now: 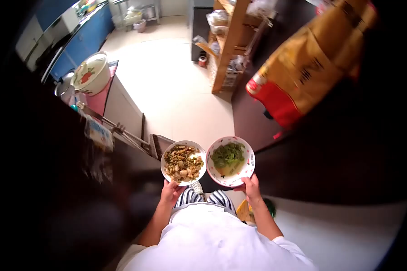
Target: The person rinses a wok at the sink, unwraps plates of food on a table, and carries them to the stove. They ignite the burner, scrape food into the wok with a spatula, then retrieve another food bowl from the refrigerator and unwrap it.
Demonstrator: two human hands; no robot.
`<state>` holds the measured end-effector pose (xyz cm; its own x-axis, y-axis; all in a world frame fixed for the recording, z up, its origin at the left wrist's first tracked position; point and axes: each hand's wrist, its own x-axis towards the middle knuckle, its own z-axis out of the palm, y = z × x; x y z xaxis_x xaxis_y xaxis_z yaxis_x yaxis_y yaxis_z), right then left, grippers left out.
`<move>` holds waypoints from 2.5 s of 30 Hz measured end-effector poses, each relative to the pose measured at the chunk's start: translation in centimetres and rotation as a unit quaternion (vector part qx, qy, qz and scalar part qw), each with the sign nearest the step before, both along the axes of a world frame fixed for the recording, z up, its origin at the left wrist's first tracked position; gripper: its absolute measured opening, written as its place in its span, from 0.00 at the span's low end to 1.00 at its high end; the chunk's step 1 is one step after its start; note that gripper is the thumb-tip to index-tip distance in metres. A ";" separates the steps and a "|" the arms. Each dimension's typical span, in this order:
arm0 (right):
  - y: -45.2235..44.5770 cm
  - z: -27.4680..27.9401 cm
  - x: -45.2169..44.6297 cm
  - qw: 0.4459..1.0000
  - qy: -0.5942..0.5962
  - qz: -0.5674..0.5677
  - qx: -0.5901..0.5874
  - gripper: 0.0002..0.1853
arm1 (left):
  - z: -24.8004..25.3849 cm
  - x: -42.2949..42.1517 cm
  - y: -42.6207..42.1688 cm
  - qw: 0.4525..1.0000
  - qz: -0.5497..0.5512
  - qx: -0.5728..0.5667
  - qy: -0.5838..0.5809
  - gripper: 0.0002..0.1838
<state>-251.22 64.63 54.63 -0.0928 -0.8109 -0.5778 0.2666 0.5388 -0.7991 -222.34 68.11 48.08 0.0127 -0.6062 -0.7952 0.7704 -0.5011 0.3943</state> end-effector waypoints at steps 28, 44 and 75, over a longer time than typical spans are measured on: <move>-76.0 -11.2 25.4 0.988 0.066 0.139 0.034 0.21 | -6.5 21.5 -59.9 0.956 0.289 -0.012 0.037 0.24; -105.8 -12.2 67.1 0.925 0.077 0.369 0.045 0.18 | -4.6 53.2 -77.3 0.878 0.474 -0.041 -0.046 0.29; -119.7 -13.7 172.0 0.766 -0.024 0.639 -0.068 0.13 | -4.6 118.6 -81.9 0.627 0.762 -0.049 -0.150 0.24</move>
<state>-79.22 -55.04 40.98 0.8456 -0.2750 -0.4575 -0.3785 0.2956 -0.8771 -103.71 -13.77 43.47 0.7783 0.2469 -0.5773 0.2076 0.7665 0.6077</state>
